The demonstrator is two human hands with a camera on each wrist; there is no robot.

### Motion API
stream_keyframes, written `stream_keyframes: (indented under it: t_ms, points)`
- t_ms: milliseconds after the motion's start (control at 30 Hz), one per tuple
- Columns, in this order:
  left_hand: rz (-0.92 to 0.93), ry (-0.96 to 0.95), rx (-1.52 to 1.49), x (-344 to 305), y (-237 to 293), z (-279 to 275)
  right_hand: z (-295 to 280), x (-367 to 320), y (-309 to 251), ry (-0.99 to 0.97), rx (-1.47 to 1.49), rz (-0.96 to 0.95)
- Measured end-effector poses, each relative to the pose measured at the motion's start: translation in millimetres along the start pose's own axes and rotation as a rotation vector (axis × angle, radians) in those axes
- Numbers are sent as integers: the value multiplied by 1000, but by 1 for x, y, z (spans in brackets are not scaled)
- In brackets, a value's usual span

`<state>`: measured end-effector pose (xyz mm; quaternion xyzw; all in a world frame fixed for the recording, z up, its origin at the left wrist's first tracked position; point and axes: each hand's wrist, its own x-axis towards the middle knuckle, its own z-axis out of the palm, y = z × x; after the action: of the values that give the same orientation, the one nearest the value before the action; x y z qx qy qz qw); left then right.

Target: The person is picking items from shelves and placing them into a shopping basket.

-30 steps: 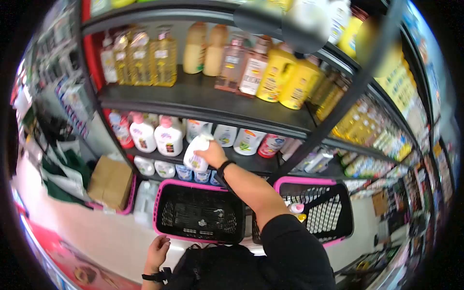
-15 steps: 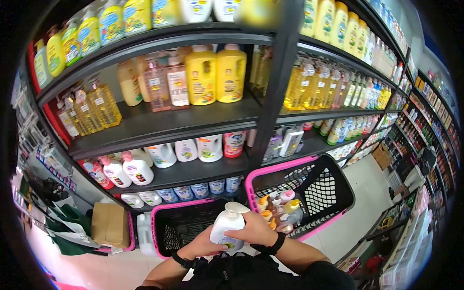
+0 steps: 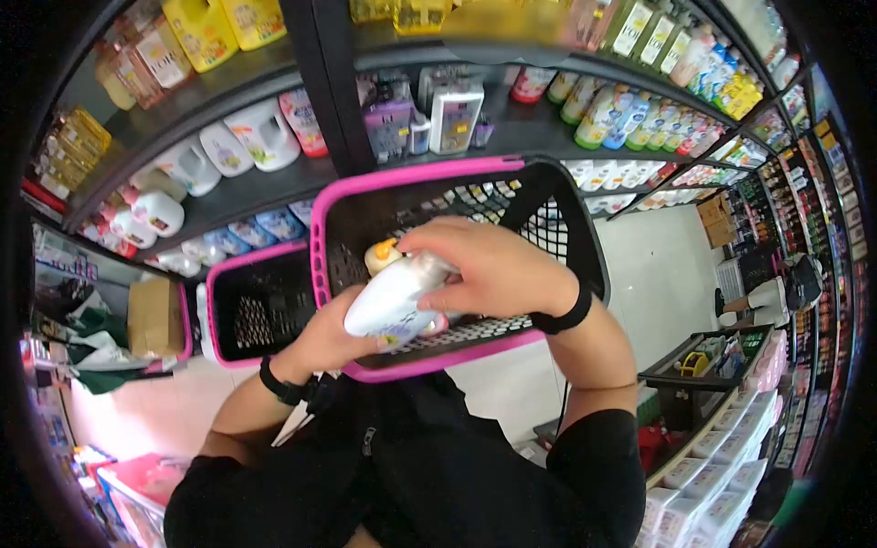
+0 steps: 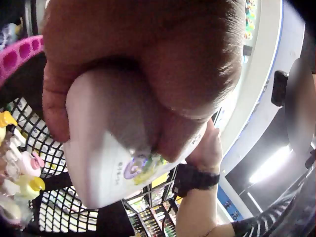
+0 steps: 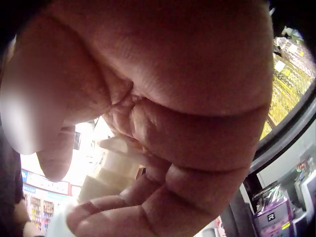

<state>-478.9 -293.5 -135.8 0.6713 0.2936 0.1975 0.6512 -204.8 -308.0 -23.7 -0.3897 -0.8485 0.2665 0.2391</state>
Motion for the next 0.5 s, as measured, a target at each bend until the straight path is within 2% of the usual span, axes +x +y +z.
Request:
stream_keyframes:
  t_ms: [33,100,200,300,500]
  points:
    - [-4,15,113,7,10,10,-8,-3,2,-61,-41,61]
    - [26,33,117,22,0,27,-20,-14,17,-140,-53,134]
    - [-77,8,160,38,-9,41,-26,-29,36,-165,-93,111]
    - [-79,6,134,46,-15,52,-28,-43,43,-146,-89,169]
    - [-58,80,529,47,-50,64,-1,-63,51,-147,-181,168]
